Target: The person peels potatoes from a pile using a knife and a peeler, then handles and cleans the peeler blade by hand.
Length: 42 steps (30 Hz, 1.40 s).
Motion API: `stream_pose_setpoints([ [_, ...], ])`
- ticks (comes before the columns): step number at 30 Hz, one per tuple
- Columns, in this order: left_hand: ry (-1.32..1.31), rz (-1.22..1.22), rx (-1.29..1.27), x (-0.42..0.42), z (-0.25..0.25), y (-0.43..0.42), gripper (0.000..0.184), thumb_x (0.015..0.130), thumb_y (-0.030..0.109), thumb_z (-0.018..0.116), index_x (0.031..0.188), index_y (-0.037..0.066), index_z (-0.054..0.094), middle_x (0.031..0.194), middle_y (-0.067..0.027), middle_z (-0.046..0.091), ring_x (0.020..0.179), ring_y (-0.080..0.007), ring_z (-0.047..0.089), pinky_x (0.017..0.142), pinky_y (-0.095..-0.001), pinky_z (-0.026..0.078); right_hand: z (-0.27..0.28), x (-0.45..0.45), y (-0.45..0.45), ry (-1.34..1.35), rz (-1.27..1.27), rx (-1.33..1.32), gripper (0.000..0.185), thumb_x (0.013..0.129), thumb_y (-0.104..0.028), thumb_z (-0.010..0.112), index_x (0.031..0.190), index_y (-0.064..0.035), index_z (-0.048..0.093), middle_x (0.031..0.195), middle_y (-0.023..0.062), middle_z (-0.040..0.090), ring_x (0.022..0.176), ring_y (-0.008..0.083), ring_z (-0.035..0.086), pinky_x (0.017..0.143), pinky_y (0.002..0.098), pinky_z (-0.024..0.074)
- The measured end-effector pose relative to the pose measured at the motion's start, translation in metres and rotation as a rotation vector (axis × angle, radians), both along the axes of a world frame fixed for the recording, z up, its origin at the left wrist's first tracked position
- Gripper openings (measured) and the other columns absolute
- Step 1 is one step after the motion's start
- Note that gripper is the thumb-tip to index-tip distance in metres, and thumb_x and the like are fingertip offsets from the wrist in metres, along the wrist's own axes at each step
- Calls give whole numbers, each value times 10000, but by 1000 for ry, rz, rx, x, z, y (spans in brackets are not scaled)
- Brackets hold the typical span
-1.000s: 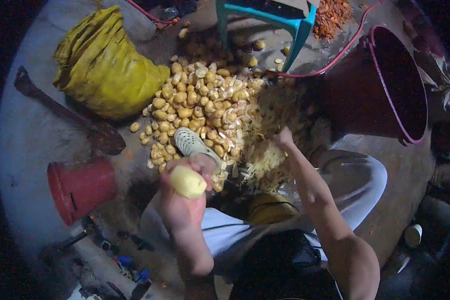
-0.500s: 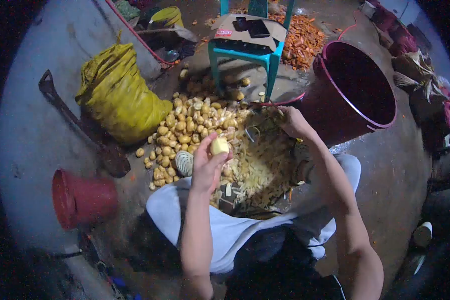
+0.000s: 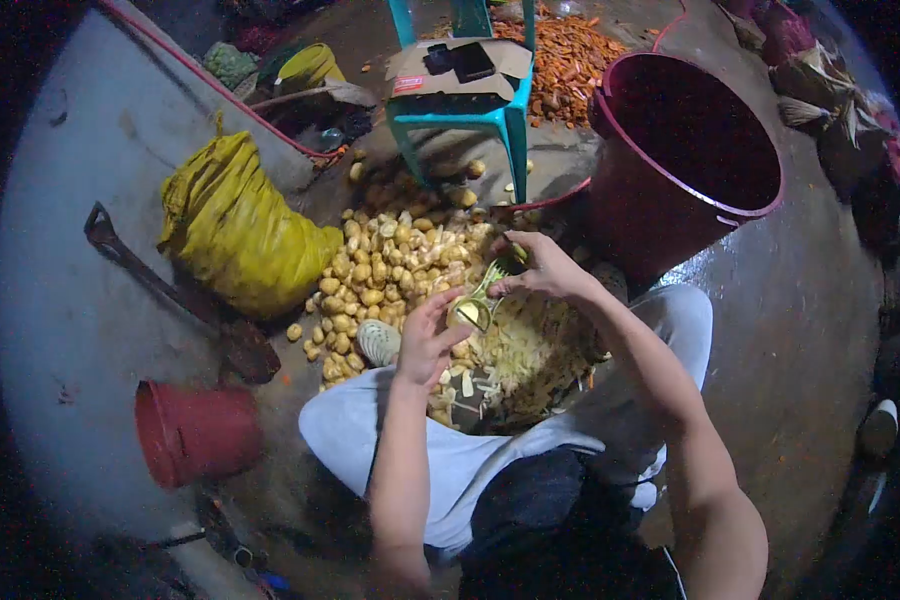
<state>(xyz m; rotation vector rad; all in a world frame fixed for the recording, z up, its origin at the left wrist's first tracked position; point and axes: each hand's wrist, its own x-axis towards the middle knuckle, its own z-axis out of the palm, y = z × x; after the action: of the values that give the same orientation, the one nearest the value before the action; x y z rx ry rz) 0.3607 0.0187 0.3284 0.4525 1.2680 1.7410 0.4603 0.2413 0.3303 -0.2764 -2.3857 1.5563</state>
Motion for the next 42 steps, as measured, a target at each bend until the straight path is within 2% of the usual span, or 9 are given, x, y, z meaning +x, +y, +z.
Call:
stream_pose_setpoints([
  [14,-155,-122,262,2,3,-2,698,656,34,821,1261,-43,482,1190,-106,582,1074,-199,581,941,-301,461,22,2,32,79,-25,-96,454,649,-165,872,1005,-20,629,949,35,657,899,130,581,835,317,471],
  [16,-140,-72,268,3,-1,2,712,652,44,829,1265,-43,479,1193,-105,582,1088,-202,576,947,-303,456,38,6,6,187,-10,176,471,628,-197,886,997,-28,647,959,44,659,930,140,586,851,322,466],
  [21,-190,-109,323,4,0,-1,713,644,18,818,1266,-29,474,1174,-105,588,1109,-203,565,967,-310,440,25,2,34,-19,-197,-46,467,608,-148,886,990,-25,647,926,37,675,935,128,589,864,318,461],
  [25,-207,-68,289,3,1,-1,745,632,39,822,1276,-25,452,1149,-98,592,1091,-206,571,975,-300,430,39,4,10,136,39,-79,427,610,-130,883,957,-29,654,969,38,673,963,142,588,896,325,444],
  [28,-73,-27,215,8,3,-1,746,647,45,806,1288,-37,433,1158,-106,584,1106,-225,564,1012,-317,407,40,6,3,192,-83,53,432,605,-110,881,959,-24,649,963,45,667,965,150,588,885,330,453],
  [30,-260,-38,377,11,4,0,727,657,15,790,1288,-39,433,1186,-111,573,1124,-222,550,1021,-326,397,30,3,21,-1,-212,-218,419,623,-117,869,961,-17,642,956,49,667,931,135,584,865,329,462],
  [35,-108,0,285,10,9,6,759,672,95,811,1307,-47,421,1212,-117,559,1147,-225,533,1032,-332,382,45,6,2,134,31,-61,445,623,-118,874,989,-14,642,948,27,662,939,141,587,892,314,453],
  [39,-199,-84,394,10,8,3,741,691,72,785,1316,-50,408,1221,-123,549,1152,-229,531,1031,-336,384,25,-1,26,74,-200,-97,464,627,-114,874,1013,-20,635,947,24,660,925,132,594,863,307,468],
  [42,-256,16,377,15,14,3,733,696,60,774,1318,-48,401,1210,-120,549,1152,-232,528,1031,-341,385,29,4,20,116,-56,-142,470,637,-118,875,1030,-22,635,974,23,662,915,132,595,856,292,467],
])
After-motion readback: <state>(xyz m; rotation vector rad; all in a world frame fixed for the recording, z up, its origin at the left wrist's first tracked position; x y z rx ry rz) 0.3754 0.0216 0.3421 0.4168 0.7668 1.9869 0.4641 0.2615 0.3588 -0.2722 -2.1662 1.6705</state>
